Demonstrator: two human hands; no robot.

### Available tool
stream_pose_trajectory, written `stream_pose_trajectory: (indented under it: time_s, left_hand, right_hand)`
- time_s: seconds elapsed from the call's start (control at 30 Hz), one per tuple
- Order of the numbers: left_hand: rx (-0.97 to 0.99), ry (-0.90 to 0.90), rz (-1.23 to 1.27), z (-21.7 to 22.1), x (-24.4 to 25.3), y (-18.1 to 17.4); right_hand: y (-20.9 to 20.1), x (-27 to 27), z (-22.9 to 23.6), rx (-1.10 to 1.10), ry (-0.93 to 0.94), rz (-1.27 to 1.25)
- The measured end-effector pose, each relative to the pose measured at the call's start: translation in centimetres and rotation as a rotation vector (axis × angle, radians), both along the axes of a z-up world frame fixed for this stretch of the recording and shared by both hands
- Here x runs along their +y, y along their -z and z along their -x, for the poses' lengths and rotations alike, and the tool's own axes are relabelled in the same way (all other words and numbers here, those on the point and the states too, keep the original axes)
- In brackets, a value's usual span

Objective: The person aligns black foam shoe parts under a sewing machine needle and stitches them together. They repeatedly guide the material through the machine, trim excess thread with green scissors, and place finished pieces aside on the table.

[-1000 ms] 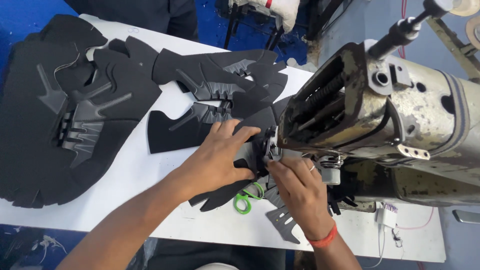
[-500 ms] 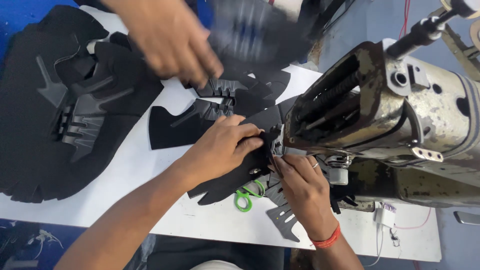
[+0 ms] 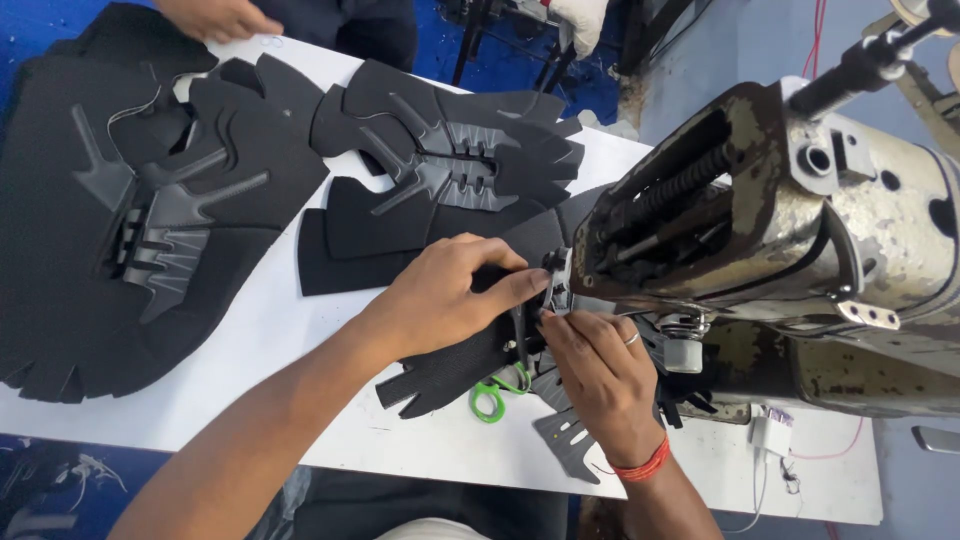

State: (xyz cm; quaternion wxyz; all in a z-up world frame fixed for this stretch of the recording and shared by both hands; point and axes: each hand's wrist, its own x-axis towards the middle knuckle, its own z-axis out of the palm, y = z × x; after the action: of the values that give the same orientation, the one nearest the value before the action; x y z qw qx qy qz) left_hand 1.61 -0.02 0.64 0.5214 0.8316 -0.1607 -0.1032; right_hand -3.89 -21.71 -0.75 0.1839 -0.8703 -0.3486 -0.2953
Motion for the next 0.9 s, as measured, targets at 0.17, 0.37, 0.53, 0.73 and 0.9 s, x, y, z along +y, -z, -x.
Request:
stream_pose_trajectory:
  time_s: [0.17, 0.37, 0.53, 0.73, 0.9]
  left_hand:
    - [0.006, -0.025, -0.085, 0.1, -0.5, 1.0]
    - [-0.016, -0.071, -0.146, 0.4, -1.2, 1.8]
    - [-0.067, -0.082, -0.138, 0.5, -1.4, 2.2]
    - [-0.075, -0.083, -0.172, 0.6, -1.6, 1.8]
    - [-0.029, -0.103, -0.171, 0.8, -1.7, 1.5]
  right_hand:
    - [-0.8, 0.1, -0.1, 0.103, 0.017, -0.022]
    - [-1.8, -0.4, -0.5, 0.249, -0.007, -0.036]
    - [-2.6, -0.1, -0.1, 0.277, 0.002, -0.012]
    - [-2.0, -2.2, 0.5, 0.352, -0.001, -0.06]
    - [-1.1, -2.7, 0.5, 0.341, -0.044, -0.056]
